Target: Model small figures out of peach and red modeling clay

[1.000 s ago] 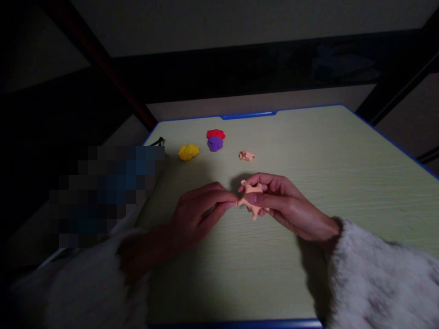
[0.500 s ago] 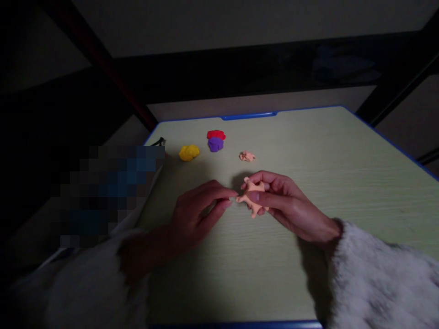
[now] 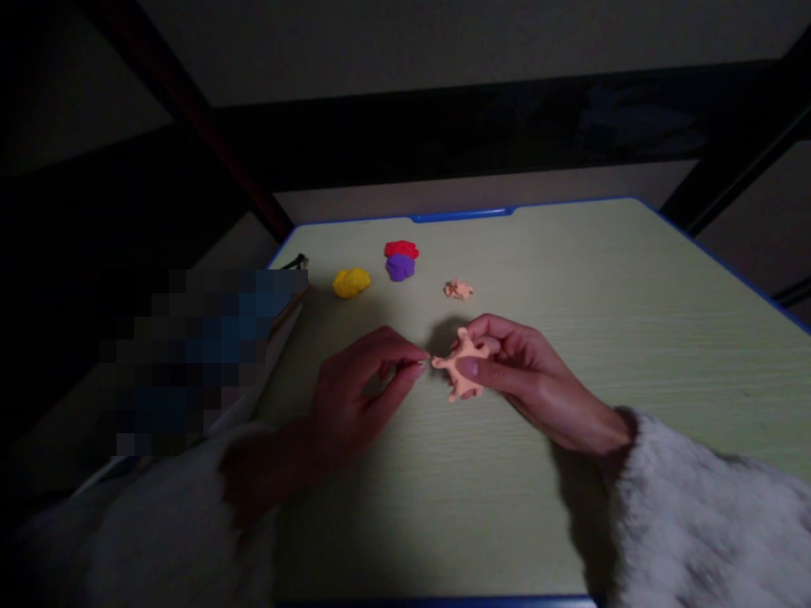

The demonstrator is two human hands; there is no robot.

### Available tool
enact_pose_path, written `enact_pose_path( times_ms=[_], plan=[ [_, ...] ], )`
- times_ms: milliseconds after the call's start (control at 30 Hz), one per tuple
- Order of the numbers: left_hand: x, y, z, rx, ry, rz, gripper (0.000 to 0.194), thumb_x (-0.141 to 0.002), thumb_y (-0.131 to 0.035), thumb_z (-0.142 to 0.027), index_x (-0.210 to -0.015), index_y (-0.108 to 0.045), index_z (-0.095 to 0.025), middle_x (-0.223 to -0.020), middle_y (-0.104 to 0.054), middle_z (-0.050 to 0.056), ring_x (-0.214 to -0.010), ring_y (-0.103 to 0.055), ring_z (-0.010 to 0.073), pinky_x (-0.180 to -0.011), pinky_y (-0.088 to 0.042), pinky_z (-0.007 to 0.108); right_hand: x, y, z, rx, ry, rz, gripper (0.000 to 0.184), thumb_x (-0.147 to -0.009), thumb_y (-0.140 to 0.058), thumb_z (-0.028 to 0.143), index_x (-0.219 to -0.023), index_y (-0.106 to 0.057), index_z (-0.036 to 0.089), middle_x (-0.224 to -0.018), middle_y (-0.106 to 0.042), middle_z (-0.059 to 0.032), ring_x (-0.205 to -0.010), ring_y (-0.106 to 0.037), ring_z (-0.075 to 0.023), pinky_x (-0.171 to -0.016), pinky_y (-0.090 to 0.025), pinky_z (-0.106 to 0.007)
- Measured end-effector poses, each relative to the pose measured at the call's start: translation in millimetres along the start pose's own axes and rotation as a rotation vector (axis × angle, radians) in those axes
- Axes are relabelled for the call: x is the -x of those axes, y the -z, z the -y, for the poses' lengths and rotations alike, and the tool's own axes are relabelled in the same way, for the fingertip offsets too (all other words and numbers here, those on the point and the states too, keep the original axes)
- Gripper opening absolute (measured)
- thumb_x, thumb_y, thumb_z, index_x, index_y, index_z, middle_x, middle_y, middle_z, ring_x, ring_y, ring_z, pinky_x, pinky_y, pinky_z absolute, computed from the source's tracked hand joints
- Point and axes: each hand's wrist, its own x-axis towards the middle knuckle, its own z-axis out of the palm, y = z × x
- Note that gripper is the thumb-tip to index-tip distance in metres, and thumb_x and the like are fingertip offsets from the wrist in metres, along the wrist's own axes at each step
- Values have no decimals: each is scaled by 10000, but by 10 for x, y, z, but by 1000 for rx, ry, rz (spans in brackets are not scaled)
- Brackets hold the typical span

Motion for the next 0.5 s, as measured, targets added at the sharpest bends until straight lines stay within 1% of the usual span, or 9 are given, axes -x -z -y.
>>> enact_pose_path(
  times_ms=[300,500],
  plan=[
    [-4,1,-4,-19,-7,17,29,-823,-545,-152,-818,-572,-148,-708,-603,-14,-603,-501,50,-553,-404,163,8,-2,-6,32,6,-7,104,-753,-673,179,-807,-585,182,-695,-610,13,-606,-558,-88,-600,-461,-225],
    [-2,3,-10,-25,-2,17,37,-824,-544,-156,-804,-575,-150,-686,-594,-15,-601,-502,54,-549,-404,168,4,-15,3,49,5,-10,108,-750,-674,177,-814,-587,182,-704,-610,9,-611,-558,-92,-600,-464,-231]
  ],
)
